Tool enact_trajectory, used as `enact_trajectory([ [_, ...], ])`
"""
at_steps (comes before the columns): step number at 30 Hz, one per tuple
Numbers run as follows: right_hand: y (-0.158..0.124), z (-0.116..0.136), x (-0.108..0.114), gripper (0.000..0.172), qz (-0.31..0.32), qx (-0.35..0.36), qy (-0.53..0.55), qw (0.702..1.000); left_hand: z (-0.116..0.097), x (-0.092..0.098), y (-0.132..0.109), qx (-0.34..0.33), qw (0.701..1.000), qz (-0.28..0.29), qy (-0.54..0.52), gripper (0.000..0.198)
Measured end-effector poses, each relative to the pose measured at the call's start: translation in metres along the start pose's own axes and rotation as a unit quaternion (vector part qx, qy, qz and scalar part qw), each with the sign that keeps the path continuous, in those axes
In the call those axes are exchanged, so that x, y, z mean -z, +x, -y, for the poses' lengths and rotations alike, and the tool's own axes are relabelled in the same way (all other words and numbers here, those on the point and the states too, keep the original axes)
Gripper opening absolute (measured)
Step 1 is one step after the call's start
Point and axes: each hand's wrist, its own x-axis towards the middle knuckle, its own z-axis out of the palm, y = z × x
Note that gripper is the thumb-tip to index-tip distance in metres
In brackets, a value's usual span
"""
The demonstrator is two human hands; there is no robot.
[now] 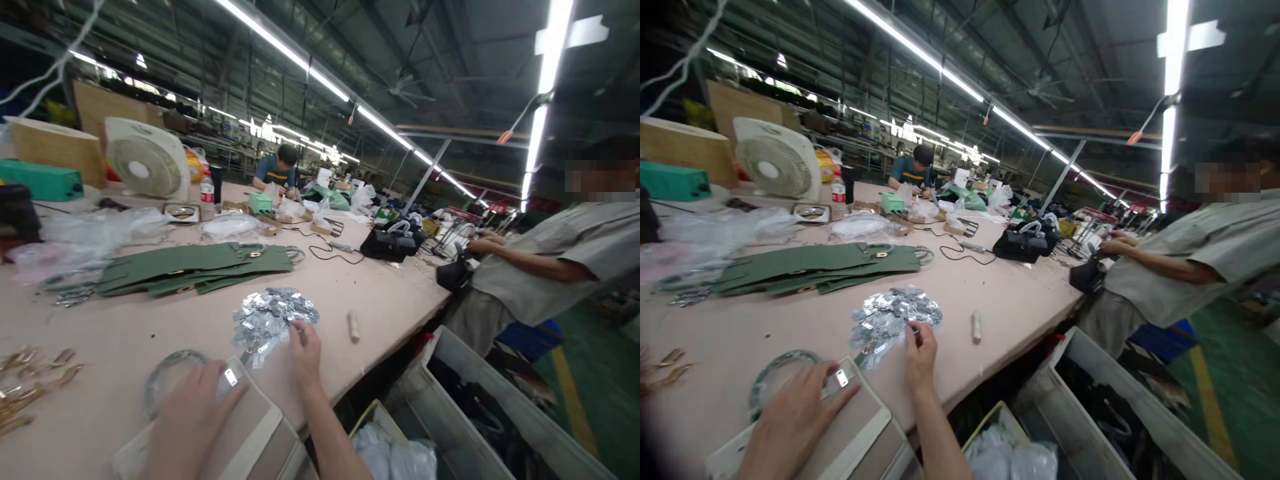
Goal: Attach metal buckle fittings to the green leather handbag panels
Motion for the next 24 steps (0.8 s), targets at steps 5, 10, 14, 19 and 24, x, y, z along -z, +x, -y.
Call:
enact_trajectory([
  [5,0.038,-0.037,0.064,0.028,-0.057,0.007,-0.175,0.983,-0.001,0.001,0.001,0.022,0.999,0.023,-0.01,0.054],
  [10,0.051,-0.053,0.083,0.022,0.022,0.041,-0.231,0.972,-0.002,0.002,0.002,0.021,0.999,0.027,-0.019,0.058],
  [14,0.047,-0.052,0.079,0.026,0.056,0.067,-0.264,0.961,-0.004,0.003,0.002,0.021,0.999,0.022,-0.018,0.057],
  [19,0.03,-0.046,0.081,0.023,0.065,0.1,-0.306,0.945,-0.005,0.004,0.001,0.016,1.0,0.015,-0.022,0.054],
  [24,0.005,-0.035,0.089,0.016,0.077,0.118,-0.322,0.936,-0.007,0.008,0.002,0.021,0.999,0.02,-0.026,0.049],
])
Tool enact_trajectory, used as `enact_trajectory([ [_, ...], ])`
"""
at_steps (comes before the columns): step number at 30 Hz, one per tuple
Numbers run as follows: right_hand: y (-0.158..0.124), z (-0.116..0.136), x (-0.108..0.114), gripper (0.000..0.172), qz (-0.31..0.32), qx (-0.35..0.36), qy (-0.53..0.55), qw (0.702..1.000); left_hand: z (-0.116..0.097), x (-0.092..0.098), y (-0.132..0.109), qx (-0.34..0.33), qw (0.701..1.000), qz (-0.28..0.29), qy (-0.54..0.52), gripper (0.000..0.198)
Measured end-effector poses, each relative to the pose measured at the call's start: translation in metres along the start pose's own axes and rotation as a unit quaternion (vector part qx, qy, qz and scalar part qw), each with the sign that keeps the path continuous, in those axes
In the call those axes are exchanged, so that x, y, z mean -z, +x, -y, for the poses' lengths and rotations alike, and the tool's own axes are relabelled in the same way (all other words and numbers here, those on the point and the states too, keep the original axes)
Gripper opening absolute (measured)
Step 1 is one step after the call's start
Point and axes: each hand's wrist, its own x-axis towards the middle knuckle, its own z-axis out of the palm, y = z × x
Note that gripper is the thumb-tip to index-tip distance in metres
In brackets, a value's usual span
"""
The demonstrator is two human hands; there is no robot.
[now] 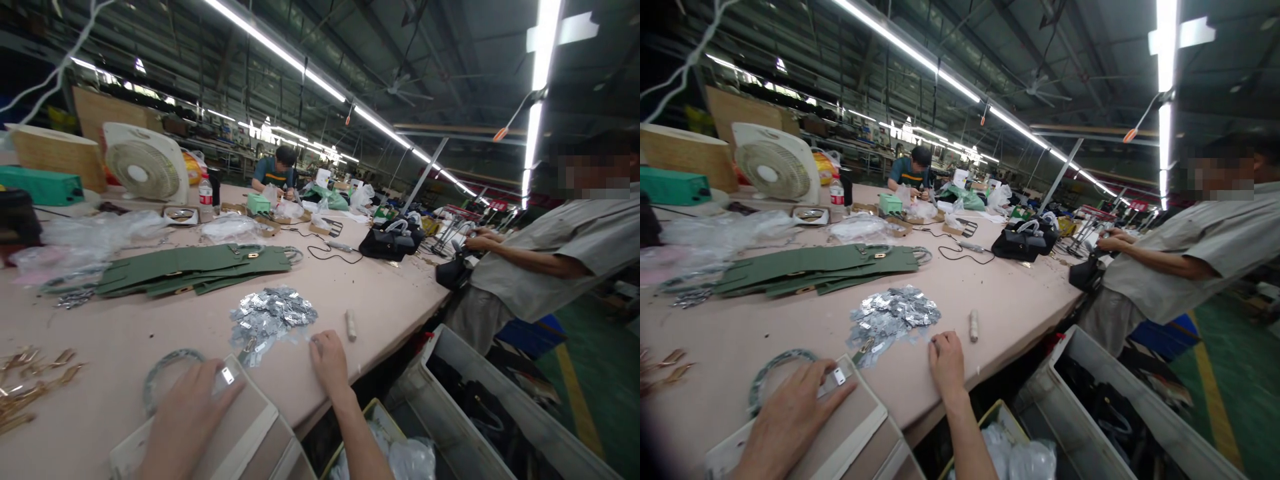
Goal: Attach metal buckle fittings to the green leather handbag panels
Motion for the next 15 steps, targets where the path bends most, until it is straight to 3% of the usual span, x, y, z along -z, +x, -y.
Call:
enact_trajectory([
  [8,-0.005,0.006,0.009,0.024,0.015,-0.027,0.011,0.999,0.003,0.019,-0.008,-0.026,0.997,0.071,-0.025,0.042],
  [11,-0.001,0.006,0.006,0.023,0.026,-0.036,-0.004,0.999,0.013,0.031,-0.018,-0.041,0.997,0.055,-0.019,0.041],
  [15,0.0,0.007,0.003,0.026,0.056,-0.065,0.004,0.996,0.022,0.045,-0.039,-0.022,1.0,-0.01,-0.002,0.033],
])
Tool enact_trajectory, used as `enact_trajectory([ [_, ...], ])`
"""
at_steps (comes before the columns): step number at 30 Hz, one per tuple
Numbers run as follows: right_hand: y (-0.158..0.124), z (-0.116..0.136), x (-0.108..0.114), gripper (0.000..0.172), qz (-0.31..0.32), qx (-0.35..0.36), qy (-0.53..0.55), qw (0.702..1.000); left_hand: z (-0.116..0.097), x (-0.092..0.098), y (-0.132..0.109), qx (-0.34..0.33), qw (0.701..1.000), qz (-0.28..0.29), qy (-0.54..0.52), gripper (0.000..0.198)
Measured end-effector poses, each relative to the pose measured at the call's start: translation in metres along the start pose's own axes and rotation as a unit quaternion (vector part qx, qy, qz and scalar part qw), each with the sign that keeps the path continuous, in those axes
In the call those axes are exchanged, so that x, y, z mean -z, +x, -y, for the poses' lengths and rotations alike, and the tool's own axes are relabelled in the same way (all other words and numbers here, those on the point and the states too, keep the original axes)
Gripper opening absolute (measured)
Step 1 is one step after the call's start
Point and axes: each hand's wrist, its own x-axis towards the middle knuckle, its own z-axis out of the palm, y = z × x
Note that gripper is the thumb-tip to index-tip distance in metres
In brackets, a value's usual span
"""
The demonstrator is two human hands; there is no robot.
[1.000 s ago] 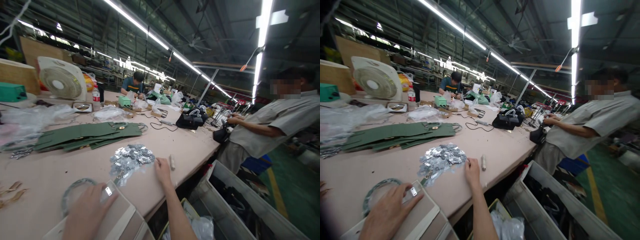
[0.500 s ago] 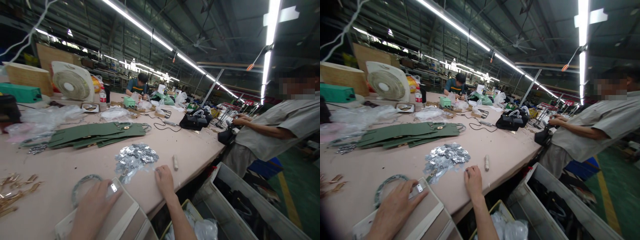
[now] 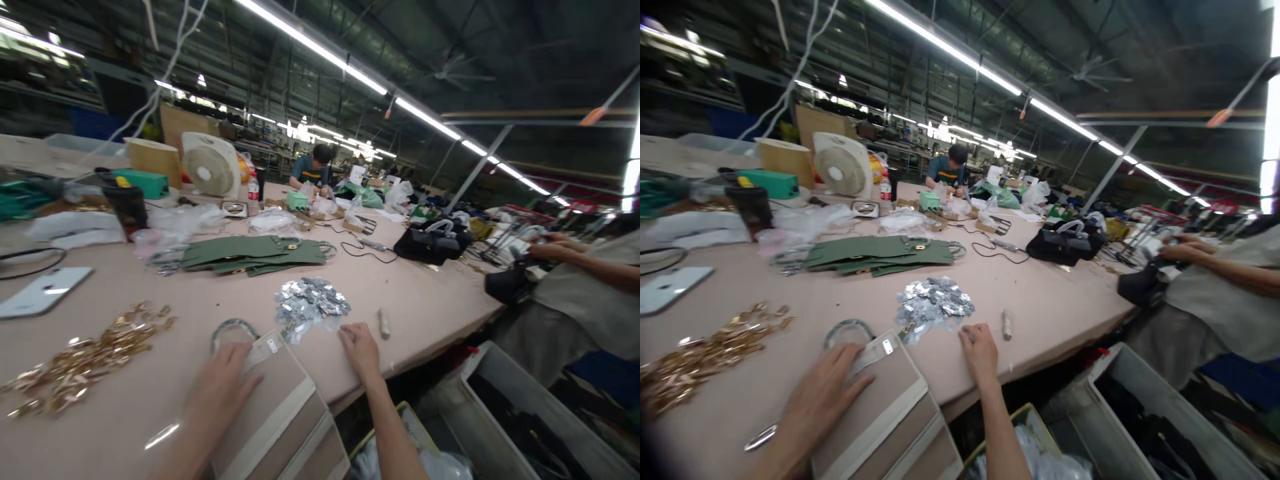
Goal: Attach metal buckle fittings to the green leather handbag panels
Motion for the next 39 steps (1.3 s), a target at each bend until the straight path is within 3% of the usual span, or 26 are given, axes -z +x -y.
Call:
enact_trajectory([
  [7,0.014,-0.016,-0.014,0.03,0.058,-0.003,0.001,0.998,-0.001,0.003,-0.027,0.035,0.993,-0.101,-0.052,0.03],
  [16,0.025,-0.013,-0.007,0.028,0.109,-0.019,0.007,0.994,0.006,-0.002,-0.031,0.024,0.989,-0.113,-0.09,0.029],
  [26,0.021,-0.001,-0.007,0.031,0.01,-0.041,0.137,0.99,0.015,-0.007,-0.029,0.011,0.991,-0.118,-0.061,0.035],
  [31,0.035,0.002,-0.013,0.031,-0.062,-0.038,0.148,0.986,0.03,-0.021,-0.024,-0.002,0.989,-0.137,-0.061,0.052],
  [35,0.044,0.013,-0.018,0.036,-0.122,-0.04,0.16,0.979,0.035,-0.025,-0.023,-0.017,0.988,-0.143,-0.053,0.05],
  [39,0.043,0.044,-0.036,0.028,-0.097,0.035,0.197,0.975,0.037,-0.026,-0.023,-0.028,0.986,-0.159,-0.035,0.045],
])
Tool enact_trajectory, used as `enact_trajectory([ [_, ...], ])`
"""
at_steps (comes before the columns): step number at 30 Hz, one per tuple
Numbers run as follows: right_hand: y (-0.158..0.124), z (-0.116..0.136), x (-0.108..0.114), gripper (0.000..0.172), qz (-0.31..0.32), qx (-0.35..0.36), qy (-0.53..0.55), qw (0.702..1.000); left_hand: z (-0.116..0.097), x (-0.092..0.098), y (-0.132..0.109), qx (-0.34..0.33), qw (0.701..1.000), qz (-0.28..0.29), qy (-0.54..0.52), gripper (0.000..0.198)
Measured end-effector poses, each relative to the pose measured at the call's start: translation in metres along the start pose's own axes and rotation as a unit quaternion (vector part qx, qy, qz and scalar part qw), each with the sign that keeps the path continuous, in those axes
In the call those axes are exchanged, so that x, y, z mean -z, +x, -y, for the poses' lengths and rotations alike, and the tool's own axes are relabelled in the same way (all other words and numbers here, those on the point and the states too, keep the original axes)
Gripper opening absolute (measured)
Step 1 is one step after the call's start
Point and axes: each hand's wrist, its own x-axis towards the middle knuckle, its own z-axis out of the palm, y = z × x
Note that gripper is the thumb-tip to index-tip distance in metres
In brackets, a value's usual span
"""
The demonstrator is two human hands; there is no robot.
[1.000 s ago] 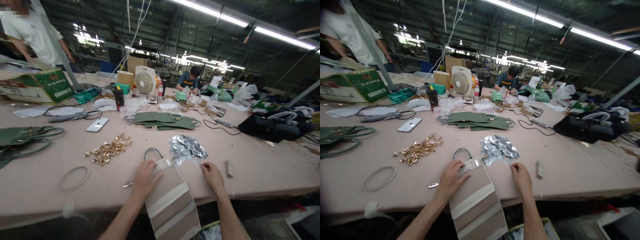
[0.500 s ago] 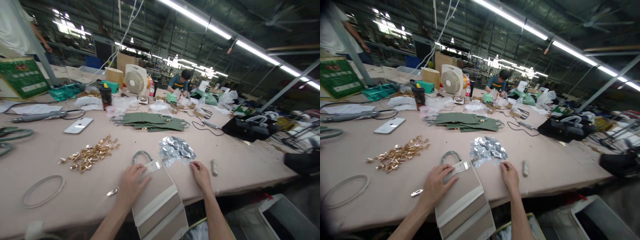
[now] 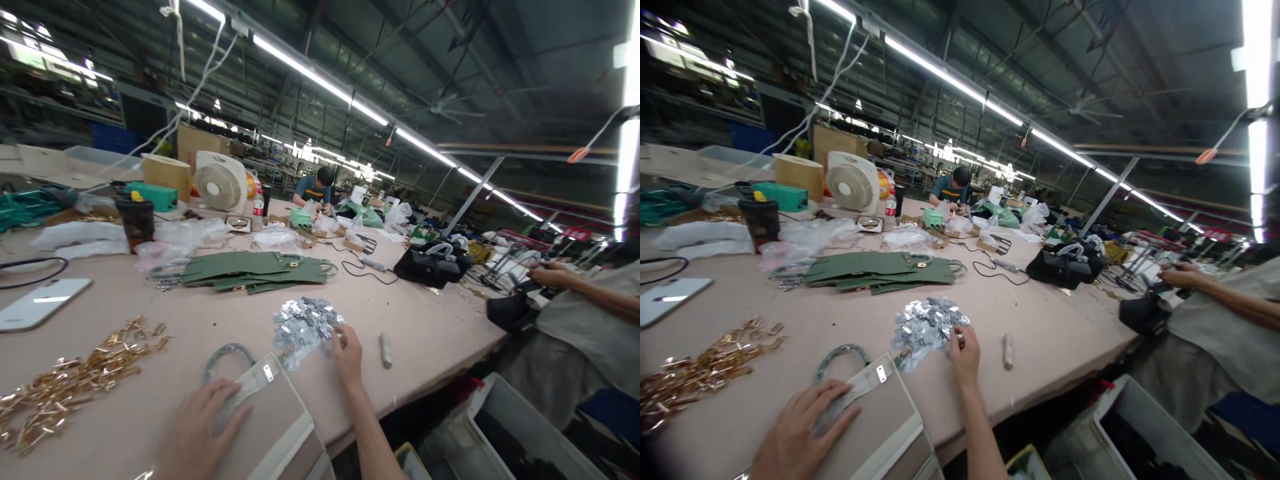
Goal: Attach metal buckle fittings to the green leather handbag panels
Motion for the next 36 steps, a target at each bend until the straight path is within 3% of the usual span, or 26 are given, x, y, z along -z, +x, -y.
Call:
enact_trajectory([
  [6,-0.002,0.028,-0.039,0.019,0.061,0.081,0.034,0.994,0.001,0.0,0.0,0.006,1.0,-0.008,0.021,0.041],
  [11,0.002,0.026,-0.044,0.014,0.143,0.136,0.001,0.98,0.0,0.002,0.0,0.015,1.0,0.004,0.012,0.044],
  [14,0.0,0.017,-0.044,0.029,0.187,0.178,-0.079,0.963,0.0,0.002,0.001,0.017,1.0,0.011,0.0,0.045],
  [20,-0.003,0.003,-0.042,0.04,0.18,0.189,-0.15,0.954,0.0,0.0,0.0,0.031,0.999,0.006,-0.003,0.046],
  [24,-0.006,0.003,-0.035,0.046,0.145,0.17,-0.164,0.961,0.0,0.0,0.0,0.036,0.999,0.023,-0.005,0.047],
  [27,-0.008,0.008,-0.03,0.036,0.125,0.178,-0.139,0.966,0.0,0.001,-0.001,0.038,0.999,0.024,-0.007,0.048],
  [31,-0.008,0.015,-0.032,0.02,0.16,0.194,-0.12,0.96,0.0,0.002,-0.001,0.032,0.999,0.023,-0.013,0.047],
  [36,-0.005,0.019,-0.038,0.01,0.16,0.148,-0.074,0.973,-0.003,0.003,0.001,0.041,0.999,0.026,-0.024,0.043],
])
